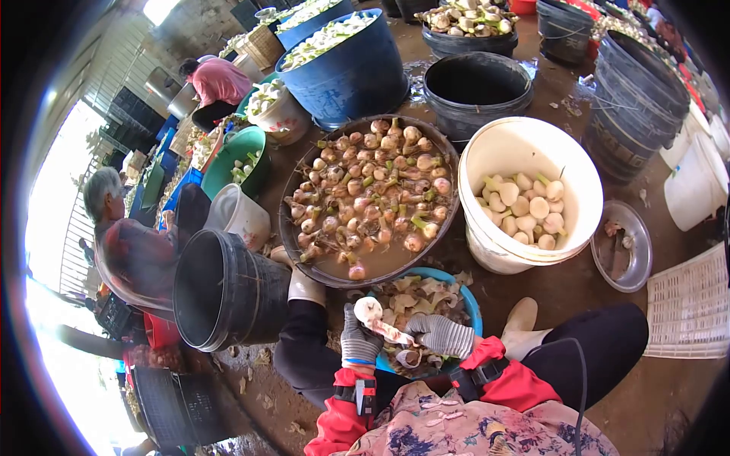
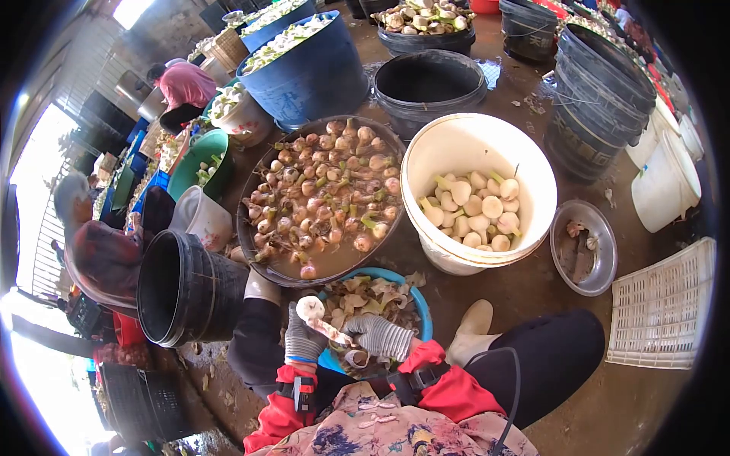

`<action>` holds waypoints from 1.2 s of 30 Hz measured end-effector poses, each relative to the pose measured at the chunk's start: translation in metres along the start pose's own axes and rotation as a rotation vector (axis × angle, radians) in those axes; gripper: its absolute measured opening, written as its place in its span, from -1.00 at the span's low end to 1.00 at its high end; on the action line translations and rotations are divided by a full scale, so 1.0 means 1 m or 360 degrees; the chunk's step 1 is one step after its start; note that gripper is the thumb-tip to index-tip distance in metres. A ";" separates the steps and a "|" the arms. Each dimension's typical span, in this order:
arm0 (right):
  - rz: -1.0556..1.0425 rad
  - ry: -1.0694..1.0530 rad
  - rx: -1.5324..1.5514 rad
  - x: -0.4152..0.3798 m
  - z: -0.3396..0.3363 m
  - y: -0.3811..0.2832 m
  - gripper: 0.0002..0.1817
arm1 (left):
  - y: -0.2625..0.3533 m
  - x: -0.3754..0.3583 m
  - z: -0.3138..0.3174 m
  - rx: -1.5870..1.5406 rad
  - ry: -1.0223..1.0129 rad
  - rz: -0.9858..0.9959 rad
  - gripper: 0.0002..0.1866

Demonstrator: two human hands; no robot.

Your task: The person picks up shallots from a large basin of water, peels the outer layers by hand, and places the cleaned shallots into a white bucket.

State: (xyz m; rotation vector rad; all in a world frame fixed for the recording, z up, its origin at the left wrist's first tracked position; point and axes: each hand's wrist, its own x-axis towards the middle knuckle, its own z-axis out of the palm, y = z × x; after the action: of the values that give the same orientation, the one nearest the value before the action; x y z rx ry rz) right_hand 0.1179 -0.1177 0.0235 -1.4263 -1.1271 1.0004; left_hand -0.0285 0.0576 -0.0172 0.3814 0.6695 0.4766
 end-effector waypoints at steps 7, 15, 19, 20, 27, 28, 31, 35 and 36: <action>0.0042 -0.0334 0.0348 0.000 -0.016 0.011 -0.83 | -0.002 0.003 0.005 -0.0260 0.0553 0.0037 -0.63; 0.0631 -0.0433 -0.0258 0.003 -0.002 -0.013 -0.76 | -0.008 0.011 0.200 0.0126 -0.0825 -0.0166 -0.55; 0.0176 -0.0049 -0.0303 0.007 0.019 0.060 -0.72 | -0.011 0.075 0.209 0.0759 -0.0474 0.0099 -0.62; 0.0195 -0.0124 -0.0359 0.009 0.011 0.052 -0.71 | -0.019 0.104 0.189 0.1090 -0.0149 0.0218 -0.64; 0.0363 0.0037 -0.0327 0.016 0.007 0.061 -0.65 | -0.065 0.250 0.062 0.2808 -0.0010 0.0095 -0.18; 0.0366 0.0058 -0.0364 0.016 0.005 0.059 -0.66 | -0.056 0.229 0.093 0.2644 -0.0051 -0.0063 -0.19; 0.0552 0.0140 -0.0202 0.018 -0.002 0.050 -0.64 | -0.049 0.210 0.112 0.2574 -0.0037 -0.0052 -0.23; 0.0726 0.0666 0.0323 0.021 -0.007 0.068 -0.67 | -0.024 0.162 0.098 0.1986 -0.0189 0.0109 -0.29; 0.0715 0.0969 0.0405 0.022 -0.015 0.053 -0.69 | -0.016 0.143 0.102 0.1854 -0.0334 0.0206 -0.31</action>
State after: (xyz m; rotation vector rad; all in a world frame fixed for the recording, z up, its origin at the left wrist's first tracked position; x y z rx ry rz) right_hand 0.1443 -0.1024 -0.0277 -1.6478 -0.2312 0.8762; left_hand 0.1418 0.1022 -0.0217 1.5566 0.6650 0.1125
